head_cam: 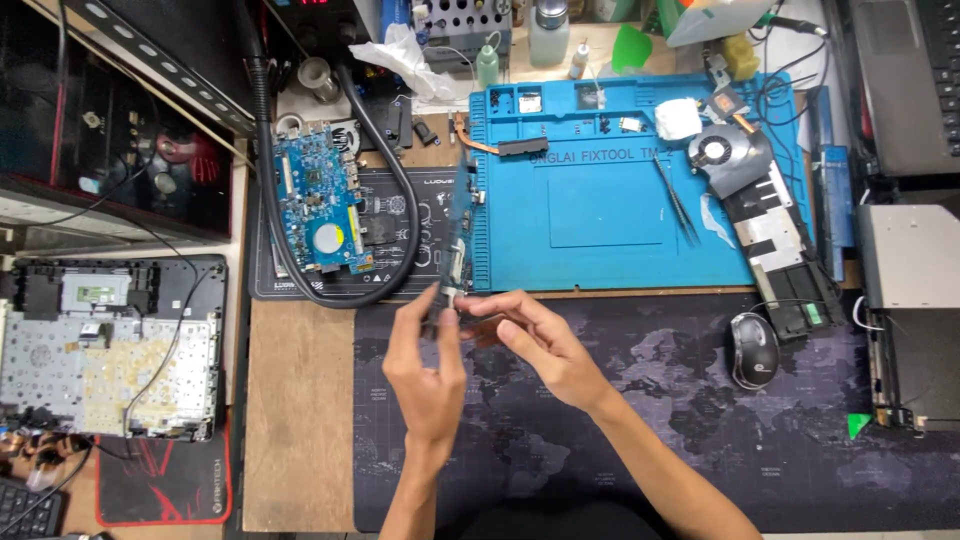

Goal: Cleaning and inspecting a laptop motherboard at a repair bench using a cloth, probe, and heat gun.

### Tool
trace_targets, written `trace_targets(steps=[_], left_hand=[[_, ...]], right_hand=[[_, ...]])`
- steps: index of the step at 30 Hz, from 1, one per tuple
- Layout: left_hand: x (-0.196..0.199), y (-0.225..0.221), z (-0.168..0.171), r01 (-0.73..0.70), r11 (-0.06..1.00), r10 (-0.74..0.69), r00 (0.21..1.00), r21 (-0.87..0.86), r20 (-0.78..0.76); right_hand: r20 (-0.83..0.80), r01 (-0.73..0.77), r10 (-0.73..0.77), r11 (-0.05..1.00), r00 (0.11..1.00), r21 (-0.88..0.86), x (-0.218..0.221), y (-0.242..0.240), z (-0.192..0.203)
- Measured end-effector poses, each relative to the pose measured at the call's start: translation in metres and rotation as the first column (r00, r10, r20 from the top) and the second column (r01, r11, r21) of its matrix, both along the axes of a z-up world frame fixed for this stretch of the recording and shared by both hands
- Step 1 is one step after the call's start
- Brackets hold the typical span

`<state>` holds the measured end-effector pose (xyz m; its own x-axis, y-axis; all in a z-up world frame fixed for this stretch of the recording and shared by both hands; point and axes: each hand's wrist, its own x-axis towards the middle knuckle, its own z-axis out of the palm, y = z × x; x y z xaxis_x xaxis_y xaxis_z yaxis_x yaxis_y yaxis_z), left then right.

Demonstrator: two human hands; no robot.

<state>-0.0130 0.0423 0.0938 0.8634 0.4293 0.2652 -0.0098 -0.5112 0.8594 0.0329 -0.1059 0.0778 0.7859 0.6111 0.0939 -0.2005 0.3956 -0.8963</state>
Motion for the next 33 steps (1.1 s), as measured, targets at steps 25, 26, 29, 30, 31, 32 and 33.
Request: trace_targets(steps=[25,26,29,30,31,32,33], left_hand=[[0.014,-0.087,-0.091,0.127,0.746,-0.276,0.952,0.654,0.130],[0.016,-0.091,-0.100,0.167,0.707,-0.317,0.943,0.687,0.097],[0.019,-0.102,-0.123,0.233,0.646,-0.379,0.924,0.727,0.041],[0.020,-0.103,-0.129,0.250,0.626,-0.389,0.921,0.739,0.018],[0.019,-0.105,-0.131,0.253,0.624,-0.393,0.919,0.739,0.017],[0.019,-0.106,-0.132,0.258,0.608,-0.388,0.922,0.751,-0.003],[0.019,-0.106,-0.134,0.264,0.592,-0.383,0.924,0.762,-0.022]], right_hand=[[0.033,0.653,-0.717,0.614,0.696,-0.443,0.029,-0.119,-0.042],[0.057,0.642,-0.707,0.602,0.705,-0.475,0.028,-0.120,-0.043],[0.102,0.608,-0.675,0.576,0.731,-0.547,0.026,-0.117,-0.037],[0.120,0.578,-0.643,0.571,0.757,-0.583,0.026,-0.114,-0.035],[0.119,0.580,-0.647,0.569,0.754,-0.583,0.026,-0.115,-0.039],[0.118,0.569,-0.639,0.566,0.760,-0.596,0.027,-0.115,-0.043],[0.117,0.558,-0.632,0.564,0.766,-0.609,0.028,-0.114,-0.047]])
